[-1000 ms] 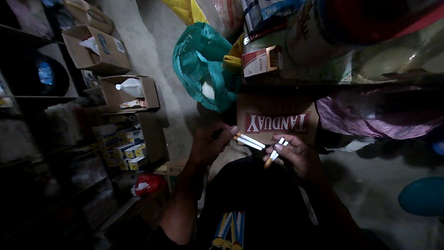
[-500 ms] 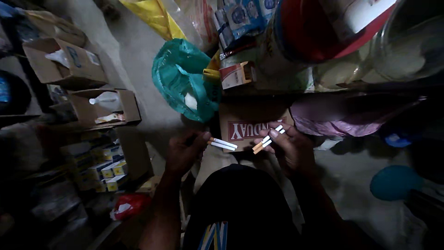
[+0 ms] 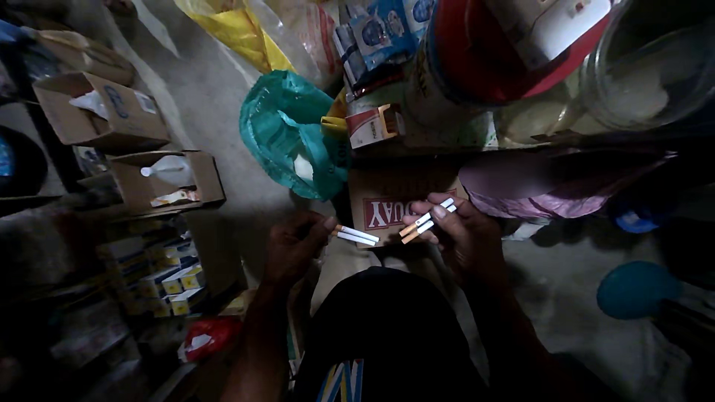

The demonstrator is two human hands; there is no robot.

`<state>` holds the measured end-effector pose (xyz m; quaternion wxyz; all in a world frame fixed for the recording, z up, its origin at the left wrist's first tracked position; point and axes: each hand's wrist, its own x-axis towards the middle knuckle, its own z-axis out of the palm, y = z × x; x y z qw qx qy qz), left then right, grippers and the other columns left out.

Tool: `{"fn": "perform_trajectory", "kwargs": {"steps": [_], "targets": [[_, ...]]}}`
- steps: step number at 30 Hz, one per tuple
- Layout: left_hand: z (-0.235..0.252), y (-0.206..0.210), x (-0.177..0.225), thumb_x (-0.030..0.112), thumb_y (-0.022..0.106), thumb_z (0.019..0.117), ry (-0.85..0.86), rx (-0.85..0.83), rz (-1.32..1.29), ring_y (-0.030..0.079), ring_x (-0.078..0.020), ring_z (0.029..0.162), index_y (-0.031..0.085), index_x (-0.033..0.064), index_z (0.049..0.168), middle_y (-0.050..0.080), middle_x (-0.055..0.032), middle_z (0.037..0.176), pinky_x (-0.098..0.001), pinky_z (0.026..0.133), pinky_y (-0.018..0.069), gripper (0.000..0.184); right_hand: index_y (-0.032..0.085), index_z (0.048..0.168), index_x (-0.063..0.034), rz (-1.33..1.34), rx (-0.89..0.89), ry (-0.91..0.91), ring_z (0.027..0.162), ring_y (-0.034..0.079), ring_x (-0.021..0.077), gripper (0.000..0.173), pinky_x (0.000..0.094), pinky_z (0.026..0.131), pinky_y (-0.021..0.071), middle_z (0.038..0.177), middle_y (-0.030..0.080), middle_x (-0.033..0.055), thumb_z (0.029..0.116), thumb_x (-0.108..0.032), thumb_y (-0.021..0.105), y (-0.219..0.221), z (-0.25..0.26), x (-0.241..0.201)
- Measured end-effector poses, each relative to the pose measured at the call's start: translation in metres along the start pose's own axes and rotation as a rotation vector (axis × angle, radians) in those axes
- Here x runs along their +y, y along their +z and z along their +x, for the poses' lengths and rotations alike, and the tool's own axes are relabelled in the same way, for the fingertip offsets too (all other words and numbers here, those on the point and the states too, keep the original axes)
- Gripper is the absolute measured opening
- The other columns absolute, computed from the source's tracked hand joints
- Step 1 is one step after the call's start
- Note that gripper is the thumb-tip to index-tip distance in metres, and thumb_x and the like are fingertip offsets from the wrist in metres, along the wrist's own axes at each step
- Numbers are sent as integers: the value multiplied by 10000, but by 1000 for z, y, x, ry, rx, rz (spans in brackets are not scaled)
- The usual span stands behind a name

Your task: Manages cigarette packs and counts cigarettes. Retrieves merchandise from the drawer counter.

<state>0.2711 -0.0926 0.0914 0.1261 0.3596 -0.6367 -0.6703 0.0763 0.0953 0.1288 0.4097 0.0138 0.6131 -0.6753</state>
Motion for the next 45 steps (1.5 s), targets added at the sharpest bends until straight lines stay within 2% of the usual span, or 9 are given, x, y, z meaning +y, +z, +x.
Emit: {"fn": "perform_trajectory", "kwargs": {"steps": [5, 10, 17, 24, 28, 32, 36, 40, 45], "targets": [[2, 2, 5, 219, 685, 976, -28, -11, 28, 594, -23, 546, 725, 121, 924, 668, 72, 699, -185, 516, 524, 118, 585, 1284, 24, 19, -8, 9, 926, 772, 236, 261, 321, 779, 648, 1089, 765, 161, 1041, 3, 492, 1, 1, -3], [4, 3, 5, 199, 670, 979, -28, -25, 64, 602, -17, 552, 722, 120, 922, 665, 77, 695, -183, 519, 533, 111, 629, 1190, 9, -19, 94, 11, 861, 776, 224, 184, 335, 759, 654, 968, 778, 132, 1017, -23, 576, 2, 8, 0], [5, 6, 6, 195, 679, 974, -36, -43, 62, 594, -18, 550, 725, 126, 925, 662, 76, 693, -181, 516, 525, 97, 636, 1085, -7, -16, 199, -57, 819, 774, 241, 137, 377, 748, 667, 917, 770, 116, 957, -18, 683, 9, 17, 7], [9, 9, 8, 186, 679, 979, 23, -64, 82, 598, -3, 561, 724, 116, 930, 670, 82, 710, -170, 523, 528, 96, 613, 1123, -31, -110, 192, -29, 802, 773, 196, 203, 326, 711, 661, 916, 771, 77, 954, -77, 718, 14, 28, 13], [17, 12, 14, 193, 666, 990, 76, -89, 121, 595, 4, 564, 711, 94, 940, 664, 79, 710, -165, 526, 528, 120, 608, 1177, -11, -23, 120, 51, 809, 770, 224, 195, 345, 692, 657, 935, 768, 111, 999, -80, 650, 9, 33, 15], [29, 23, 17, 221, 665, 996, 116, -166, 120, 580, -13, 550, 710, 91, 936, 653, 59, 702, -181, 508, 515, 151, 590, 1234, 6, 56, 36, 127, 704, 747, 235, 206, 410, 656, 667, 880, 725, 107, 1059, -86, 530, -2, 38, 20], [35, 37, 24, 215, 674, 991, 69, -196, 114, 580, -11, 544, 711, 88, 904, 649, 54, 688, -177, 511, 518, 159, 579, 1230, 25, 37, -77, 161, 576, 664, 130, 235, 272, 535, 604, 829, 693, 73, 1069, -60, 430, -7, 34, 23], [36, 44, 21, 212, 666, 997, 57, -199, 133, 560, -10, 528, 702, 78, 891, 628, 46, 669, -171, 488, 493, 174, 608, 1177, 0, -13, -204, 186, 521, 593, 61, 211, 195, 484, 530, 867, 711, 57, 1043, -112, 491, -17, 28, 29], [39, 49, 23, 247, 680, 994, -3, -156, 232, 518, -12, 501, 676, 95, 810, 586, 49, 624, -166, 468, 443, 238, 661, 1130, -31, -173, -367, 145, 560, 611, 34, 238, 168, 497, 509, 804, 718, 10, 920, -134, 708, -23, 24, 31]]}}
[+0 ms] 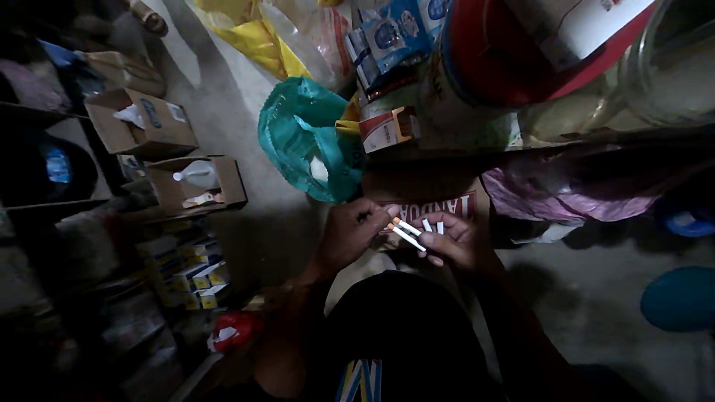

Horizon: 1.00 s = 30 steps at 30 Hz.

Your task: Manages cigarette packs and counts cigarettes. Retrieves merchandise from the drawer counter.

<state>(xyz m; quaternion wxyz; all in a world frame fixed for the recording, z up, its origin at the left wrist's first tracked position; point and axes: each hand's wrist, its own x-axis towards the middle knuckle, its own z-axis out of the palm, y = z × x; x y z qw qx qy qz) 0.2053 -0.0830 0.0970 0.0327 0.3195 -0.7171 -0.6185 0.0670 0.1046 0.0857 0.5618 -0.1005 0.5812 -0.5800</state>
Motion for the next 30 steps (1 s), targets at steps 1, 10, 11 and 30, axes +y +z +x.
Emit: {"fn": "perform_trajectory", "kwargs": {"steps": [1, 10, 11, 30], "targets": [[1, 1, 1, 247, 683, 992, -1, 9, 18, 508, -10, 494, 673, 93, 798, 576, 50, 614, -163, 465, 434, 248, 666, 1108, -30, -28, -13, -4, 570, 619, 32, 223, 163, 500, 504, 806, 727, 8, 913, -124, 717, 1, 0, 0], [10, 11, 9, 283, 686, 995, -32, 3, 85, 467, -39, 447, 624, 104, 685, 554, 26, 565, -184, 419, 372, 364, 636, 1039, -31, 47, -51, 29, 553, 609, 10, 118, 136, 483, 466, 795, 745, 30, 932, -51, 682, -1, -5, 1], [11, 12, 9, 293, 683, 997, -33, 0, 82, 468, -42, 448, 619, 105, 681, 558, 23, 567, -188, 419, 371, 373, 633, 1039, -32, 73, -49, 37, 547, 609, 13, 112, 137, 480, 469, 790, 743, 34, 935, -41, 675, -2, -6, 1], [30, 26, 13, 284, 692, 986, -69, -101, -14, 575, -28, 559, 709, 94, 934, 648, 36, 703, -198, 522, 501, 198, 591, 1110, -54, 55, -1, 113, 537, 604, 1, 202, 142, 475, 472, 786, 739, -25, 931, -86, 679, -17, -3, -3]]}}
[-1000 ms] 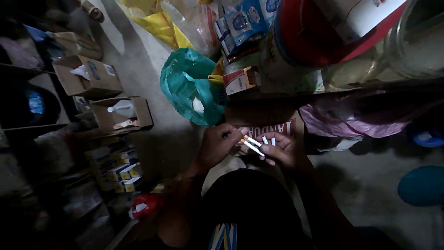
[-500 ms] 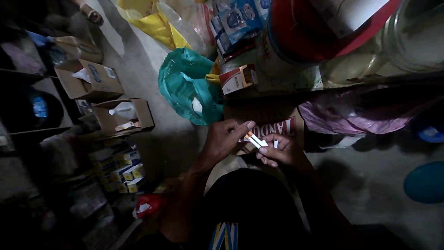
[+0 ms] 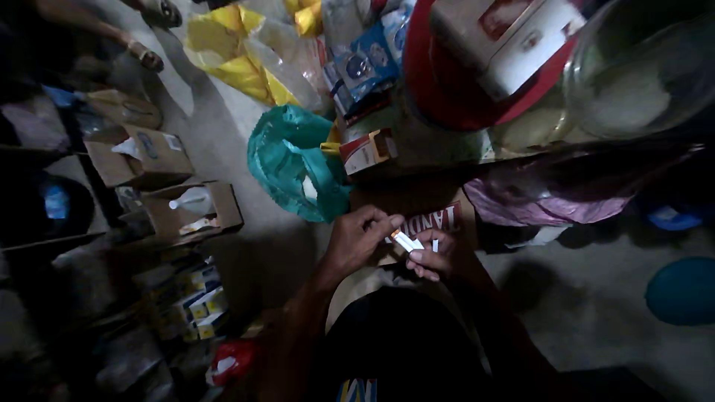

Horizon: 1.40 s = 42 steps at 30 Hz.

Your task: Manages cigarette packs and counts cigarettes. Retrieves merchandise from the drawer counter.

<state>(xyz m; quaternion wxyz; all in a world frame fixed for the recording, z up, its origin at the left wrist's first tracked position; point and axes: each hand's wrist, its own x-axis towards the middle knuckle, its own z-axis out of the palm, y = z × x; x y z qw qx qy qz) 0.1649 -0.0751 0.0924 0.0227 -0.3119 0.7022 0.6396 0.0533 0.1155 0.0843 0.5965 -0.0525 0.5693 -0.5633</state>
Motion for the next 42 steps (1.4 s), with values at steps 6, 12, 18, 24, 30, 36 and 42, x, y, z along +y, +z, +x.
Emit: {"fn": "perform_trajectory", "kwargs": {"steps": [6, 12, 18, 24, 30, 36, 42], "targets": [[13, 11, 7, 265, 680, 986, 46, -79, -72, 596, -8, 603, 711, 72, 937, 661, 65, 743, -183, 562, 517, 201, 628, 1136, -33, -4, 44, -126, 630, 654, 34, 214, 180, 546, 521, 842, 753, 6, 952, -129, 679, -14, -15, -2], [19, 21, 33, 264, 676, 994, 328, -146, -44, 606, 4, 612, 702, 14, 954, 671, 26, 750, -171, 568, 529, 254, 671, 1115, -16, -217, 253, -177, 655, 658, 20, 220, 203, 603, 571, 836, 730, -34, 919, -108, 711, -15, -45, -30], [25, 5, 120, 233, 654, 1011, 831, -61, 138, 632, -22, 728, 703, -28, 1069, 703, -48, 835, -185, 687, 548, 272, 717, 1023, -145, -290, 417, -620, 653, 645, -32, 158, 171, 580, 574, 823, 709, -123, 882, -191, 773, -15, -71, -85], [44, -35, 159, 187, 672, 993, 927, 304, 208, 657, -54, 823, 624, -32, 1254, 693, -42, 1001, -221, 740, 581, 344, 688, 1077, -32, -731, 703, -687, 610, 625, 63, 234, 273, 573, 555, 811, 709, 18, 942, -217, 738, -37, -40, -200], [49, -47, 93, 271, 651, 1003, 642, 430, 199, 680, -85, 869, 665, 10, 1219, 713, -53, 1035, -268, 783, 588, 339, 695, 1018, -48, -832, 569, -602, 658, 638, 105, 177, 316, 649, 569, 811, 685, 42, 915, -173, 766, -50, 10, -250], [55, -55, 13, 375, 634, 992, 426, 353, 499, 659, -280, 1113, 661, 4, 1269, 681, -184, 1224, -441, 920, 552, 464, 689, 1020, -39, -1013, 475, -510, 699, 628, 185, 159, 432, 673, 539, 813, 661, 91, 935, -160, 748, -49, 24, -255], [67, -46, -18, 365, 658, 975, 349, 288, 552, 595, -353, 1261, 648, 45, 1339, 614, -204, 1372, -508, 1042, 500, 485, 709, 1021, -73, -996, 408, -547, 713, 625, 130, 168, 375, 681, 538, 847, 679, 53, 916, -188, 772, -57, 29, -250]]}}
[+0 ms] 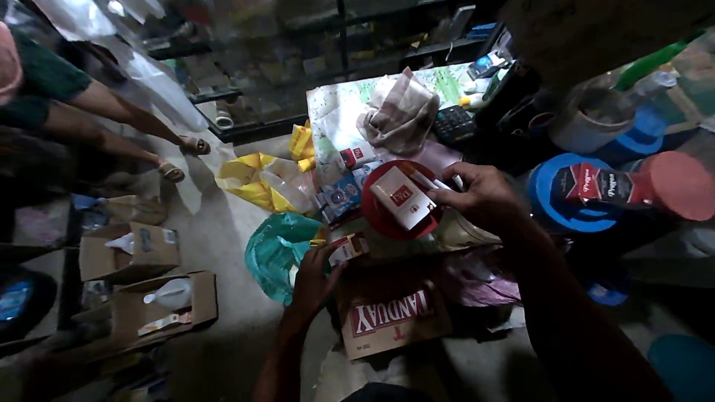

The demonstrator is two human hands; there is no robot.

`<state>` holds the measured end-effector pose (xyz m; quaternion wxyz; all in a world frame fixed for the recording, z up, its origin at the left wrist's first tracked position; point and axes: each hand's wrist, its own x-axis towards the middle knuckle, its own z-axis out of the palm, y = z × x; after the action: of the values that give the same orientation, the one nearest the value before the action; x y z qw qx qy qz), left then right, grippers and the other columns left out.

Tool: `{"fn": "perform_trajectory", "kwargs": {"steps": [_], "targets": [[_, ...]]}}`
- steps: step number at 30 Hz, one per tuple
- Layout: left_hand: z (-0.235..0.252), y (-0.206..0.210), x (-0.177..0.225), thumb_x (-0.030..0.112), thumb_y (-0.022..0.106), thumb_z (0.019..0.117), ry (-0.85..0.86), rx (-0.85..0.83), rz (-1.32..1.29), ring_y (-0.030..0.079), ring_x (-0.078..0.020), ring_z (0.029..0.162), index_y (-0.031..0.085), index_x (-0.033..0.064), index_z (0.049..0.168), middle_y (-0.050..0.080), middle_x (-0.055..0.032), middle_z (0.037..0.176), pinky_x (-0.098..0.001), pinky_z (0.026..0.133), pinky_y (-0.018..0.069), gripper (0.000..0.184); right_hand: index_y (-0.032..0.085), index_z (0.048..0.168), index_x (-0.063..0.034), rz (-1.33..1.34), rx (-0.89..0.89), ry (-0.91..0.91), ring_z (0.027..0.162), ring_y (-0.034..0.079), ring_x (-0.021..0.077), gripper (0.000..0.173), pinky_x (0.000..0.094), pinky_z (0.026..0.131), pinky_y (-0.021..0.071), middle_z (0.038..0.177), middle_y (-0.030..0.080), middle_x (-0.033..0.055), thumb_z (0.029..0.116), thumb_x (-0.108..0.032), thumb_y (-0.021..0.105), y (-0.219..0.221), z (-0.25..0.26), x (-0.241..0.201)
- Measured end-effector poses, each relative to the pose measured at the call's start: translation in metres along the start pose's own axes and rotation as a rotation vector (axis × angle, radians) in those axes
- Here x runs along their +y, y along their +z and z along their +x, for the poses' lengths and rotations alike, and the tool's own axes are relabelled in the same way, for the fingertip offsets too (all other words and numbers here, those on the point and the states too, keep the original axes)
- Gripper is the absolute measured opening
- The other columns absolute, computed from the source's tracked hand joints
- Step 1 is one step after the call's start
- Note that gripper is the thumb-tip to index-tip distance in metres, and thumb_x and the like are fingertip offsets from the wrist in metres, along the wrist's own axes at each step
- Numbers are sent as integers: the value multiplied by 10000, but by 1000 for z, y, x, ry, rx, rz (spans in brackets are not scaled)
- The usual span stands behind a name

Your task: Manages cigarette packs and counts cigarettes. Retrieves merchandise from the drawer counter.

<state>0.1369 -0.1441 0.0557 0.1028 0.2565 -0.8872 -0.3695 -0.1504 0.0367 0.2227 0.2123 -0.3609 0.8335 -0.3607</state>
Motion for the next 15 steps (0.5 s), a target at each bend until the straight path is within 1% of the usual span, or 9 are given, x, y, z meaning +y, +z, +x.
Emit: {"fn": "perform_trajectory", "kwargs": {"steps": [3, 7, 9, 12, 15], "targets": [[1, 9, -7, 366, 681, 959, 61, 13, 21, 585, -376, 1267, 646, 46, 1345, 605, -208, 1386, -536, 1041, 491, 502, 715, 1013, -85, 44, 19, -28, 729, 643, 97, 148, 330, 695, 558, 861, 692, 35, 927, -197, 758, 1, 1, 4], [2, 14, -9, 375, 698, 944, 109, 39, 42, 594, -399, 1246, 634, 42, 1361, 607, -213, 1380, -563, 1018, 495, 538, 716, 1008, -84, 79, 47, -49, 697, 650, 72, 126, 292, 668, 571, 833, 697, 19, 926, -175, 748, 3, 3, 8], [1, 16, -9, 373, 694, 944, 119, 44, 44, 598, -411, 1242, 633, 47, 1365, 615, -215, 1372, -575, 1009, 495, 536, 713, 996, -80, 87, 63, -61, 672, 629, 53, 103, 259, 648, 549, 812, 687, 9, 929, -154, 739, 2, 4, 8], [2, 17, -11, 377, 684, 950, 114, 23, 57, 596, -410, 1244, 637, 44, 1361, 626, -215, 1355, -576, 1017, 490, 532, 704, 999, -57, 67, 106, -47, 632, 614, 68, 121, 276, 621, 545, 780, 672, 25, 932, -153, 736, 2, 4, 8], [1, 19, -13, 389, 677, 954, 101, 13, 62, 597, -402, 1247, 645, 27, 1337, 619, -218, 1361, -567, 1028, 490, 528, 702, 1029, -52, 9, 159, -10, 633, 605, 97, 139, 307, 622, 539, 799, 663, 47, 958, -171, 714, 2, 3, 8]]}}
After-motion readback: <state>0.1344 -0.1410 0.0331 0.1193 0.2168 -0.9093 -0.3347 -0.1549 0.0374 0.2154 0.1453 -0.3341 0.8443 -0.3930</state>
